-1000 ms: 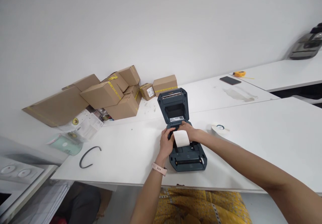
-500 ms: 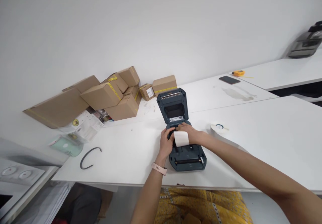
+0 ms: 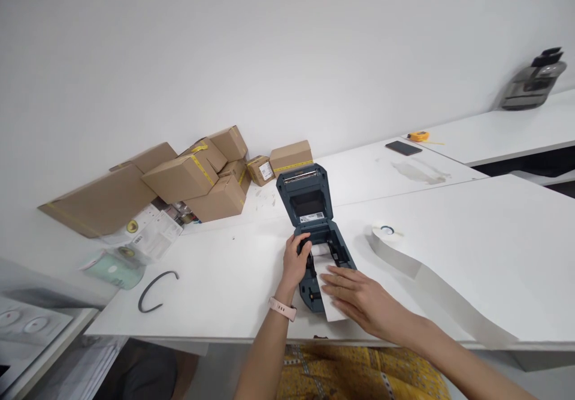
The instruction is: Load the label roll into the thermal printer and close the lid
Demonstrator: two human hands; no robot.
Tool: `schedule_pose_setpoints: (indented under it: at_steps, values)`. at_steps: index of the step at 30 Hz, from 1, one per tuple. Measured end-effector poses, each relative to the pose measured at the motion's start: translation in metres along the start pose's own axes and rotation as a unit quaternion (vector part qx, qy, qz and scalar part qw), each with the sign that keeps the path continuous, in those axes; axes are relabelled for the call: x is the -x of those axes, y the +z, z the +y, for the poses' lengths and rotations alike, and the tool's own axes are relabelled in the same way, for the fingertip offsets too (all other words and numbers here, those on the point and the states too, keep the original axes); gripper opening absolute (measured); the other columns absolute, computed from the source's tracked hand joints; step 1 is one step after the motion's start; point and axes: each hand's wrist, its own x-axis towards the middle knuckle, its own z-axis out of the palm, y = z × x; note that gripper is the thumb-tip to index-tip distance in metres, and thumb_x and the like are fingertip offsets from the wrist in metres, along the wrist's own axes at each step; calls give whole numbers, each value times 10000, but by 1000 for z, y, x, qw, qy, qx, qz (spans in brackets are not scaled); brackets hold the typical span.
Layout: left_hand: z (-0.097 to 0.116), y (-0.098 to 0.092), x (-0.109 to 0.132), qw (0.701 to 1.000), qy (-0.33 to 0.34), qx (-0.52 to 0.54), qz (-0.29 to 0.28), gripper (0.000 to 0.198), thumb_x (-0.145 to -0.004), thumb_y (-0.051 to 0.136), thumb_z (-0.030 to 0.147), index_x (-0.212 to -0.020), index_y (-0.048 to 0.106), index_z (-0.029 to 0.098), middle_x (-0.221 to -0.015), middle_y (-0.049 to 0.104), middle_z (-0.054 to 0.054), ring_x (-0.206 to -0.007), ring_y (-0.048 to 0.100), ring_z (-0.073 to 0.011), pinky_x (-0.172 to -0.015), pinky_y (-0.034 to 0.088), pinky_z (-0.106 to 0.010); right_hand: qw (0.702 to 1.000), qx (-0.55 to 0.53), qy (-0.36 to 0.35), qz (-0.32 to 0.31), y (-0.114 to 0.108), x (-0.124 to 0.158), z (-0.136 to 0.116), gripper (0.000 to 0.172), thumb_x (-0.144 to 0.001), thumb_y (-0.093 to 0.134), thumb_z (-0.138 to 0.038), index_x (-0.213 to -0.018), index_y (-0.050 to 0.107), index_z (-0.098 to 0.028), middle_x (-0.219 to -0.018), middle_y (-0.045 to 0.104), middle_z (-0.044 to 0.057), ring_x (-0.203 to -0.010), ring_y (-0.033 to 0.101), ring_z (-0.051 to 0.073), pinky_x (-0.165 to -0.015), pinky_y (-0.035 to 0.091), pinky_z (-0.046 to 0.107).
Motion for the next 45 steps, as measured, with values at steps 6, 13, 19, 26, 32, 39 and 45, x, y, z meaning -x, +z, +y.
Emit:
schedule_pose_setpoints:
  at_steps: [6, 13, 19, 26, 32, 39, 45]
  values:
    - [3, 0, 0, 1000, 17, -18, 3, 318, -967, 498, 361, -1218, 672, 273, -1346, 619, -92, -1305, 548, -265, -1101, 434, -410, 999, 28, 11, 10, 15, 14, -9, 640, -954, 623, -422, -1545, 415, -295, -1538, 503, 51, -1427, 465, 289, -1162, 427, 534]
    - [4, 0, 0, 999, 27, -41, 5, 302, -978, 475, 338, -1205, 662, 268, -1328, 634, -85, -1245, 589, -251, -1059, 464, -392, 992, 93, 4, 90, 41, 19, -11, 618, -931, 592, -187, -1527, 444, -253, -1517, 530, 64, -1374, 535, 239, -1147, 458, 463]
    - [6, -2, -2, 997, 41, -60, 7, 290, -981, 444, 293, -1180, 652, 257, -1255, 684, -70, -1177, 632, -236, -1024, 480, -383, 984, 114, -10, 135, 48, 13, -17, 521, -949, 521, -113, -1456, 537, -232, -1445, 607, 73, -1327, 582, 228, -1124, 485, 448]
    - [4, -1, -2, 996, 41, -73, 13, 287, -980, 449, 302, -1181, 651, 272, -1273, 679, -59, -1196, 628, -235, -1040, 476, -390, 986, 102, 14, 128, 46, 14, -20, 431, -965, 557, -176, -1385, 608, -261, -1470, 586, 69, -1396, 506, 273, -1075, 524, 454]
    - [6, 0, -1, 996, 30, -81, 10, 297, -986, 447, 318, -1201, 650, 284, -1298, 665, -61, -1207, 620, -241, -1020, 483, -387, 986, 125, 7, 107, 42, 15, -16, 404, -991, 542, -236, -1389, 596, -283, -1473, 584, 64, -1370, 534, 282, -1095, 476, 511]
    - [9, 1, 0, 995, 26, -97, 8, 300, -985, 455, 330, -1210, 650, 290, -1294, 654, -62, -1175, 633, -244, -1011, 487, -393, 987, 123, 0, 104, 39, 18, -13, 406, -995, 530, -238, -1393, 597, -285, -1479, 578, 56, -1366, 538, 283, -1067, 497, 491]
    - [9, 0, 0, 995, 30, -98, 9, 310, -992, 444, 352, -1217, 652, 305, -1295, 651, -60, -1150, 642, -247, -992, 497, -391, 991, 104, 0, 81, 32, 18, -13, 418, -988, 547, -255, -1400, 594, -303, -1494, 562, 53, -1365, 540, 270, -1086, 486, 481]
